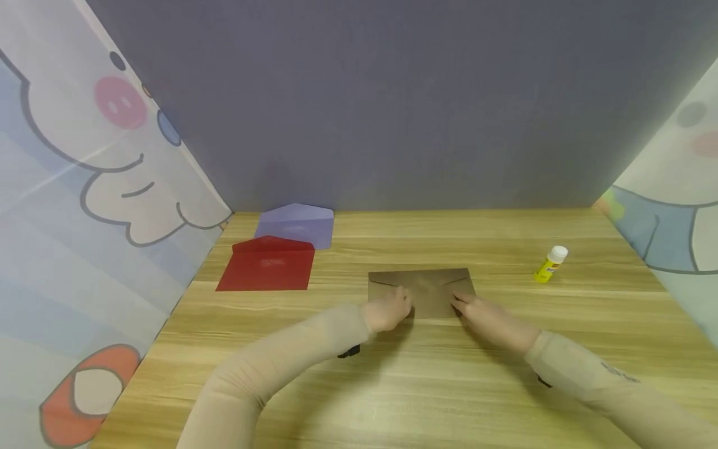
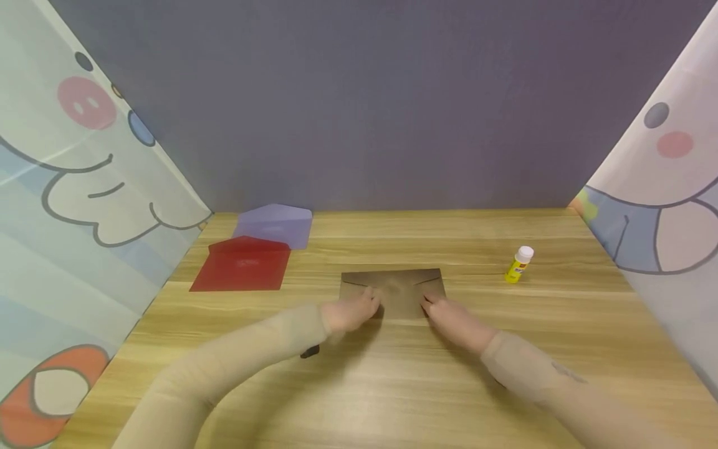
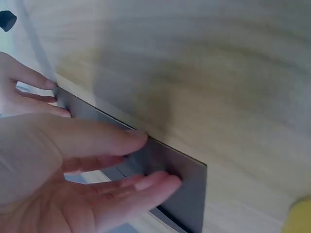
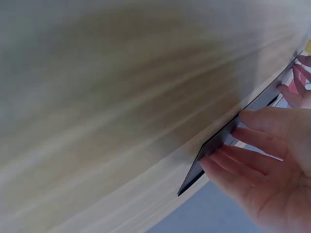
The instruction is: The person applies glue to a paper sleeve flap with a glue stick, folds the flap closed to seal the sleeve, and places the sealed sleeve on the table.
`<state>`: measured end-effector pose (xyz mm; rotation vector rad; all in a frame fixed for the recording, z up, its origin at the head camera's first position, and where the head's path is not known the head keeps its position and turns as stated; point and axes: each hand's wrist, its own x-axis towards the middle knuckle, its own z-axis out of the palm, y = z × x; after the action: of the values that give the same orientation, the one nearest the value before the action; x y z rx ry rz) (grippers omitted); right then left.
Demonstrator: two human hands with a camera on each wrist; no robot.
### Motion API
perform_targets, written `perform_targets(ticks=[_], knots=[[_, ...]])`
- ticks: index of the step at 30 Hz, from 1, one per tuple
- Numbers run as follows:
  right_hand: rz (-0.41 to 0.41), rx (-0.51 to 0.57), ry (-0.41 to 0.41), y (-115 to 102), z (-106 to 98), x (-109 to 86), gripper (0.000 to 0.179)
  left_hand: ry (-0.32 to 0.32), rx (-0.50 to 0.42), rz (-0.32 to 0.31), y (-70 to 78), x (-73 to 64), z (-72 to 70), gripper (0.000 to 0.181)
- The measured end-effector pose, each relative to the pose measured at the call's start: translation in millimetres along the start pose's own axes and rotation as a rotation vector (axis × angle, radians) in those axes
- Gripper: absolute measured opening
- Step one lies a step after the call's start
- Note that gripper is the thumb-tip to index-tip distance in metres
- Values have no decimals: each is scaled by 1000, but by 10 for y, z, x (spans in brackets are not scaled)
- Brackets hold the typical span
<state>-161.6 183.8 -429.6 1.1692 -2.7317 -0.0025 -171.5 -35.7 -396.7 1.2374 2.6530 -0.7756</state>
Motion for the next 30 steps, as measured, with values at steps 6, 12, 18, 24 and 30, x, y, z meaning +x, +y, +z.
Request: perform_targets(ticks=[6, 12, 18, 24, 30], knots=[[14, 40, 18, 111, 37, 108, 30, -45, -126, -11, -122, 134, -26, 31], [44, 86, -14, 221, 35, 217, 28, -68, -241, -61, -231, 247, 7, 33], [75, 150, -67, 308, 21, 311, 28, -57, -334, -98, -340, 316, 61, 35], [65, 135, -58, 396, 27, 470, 18, -108, -384, -145, -482, 398, 50, 50], [86, 148, -65, 479, 50, 589, 15, -208, -505, -208, -623, 494, 72, 59]])
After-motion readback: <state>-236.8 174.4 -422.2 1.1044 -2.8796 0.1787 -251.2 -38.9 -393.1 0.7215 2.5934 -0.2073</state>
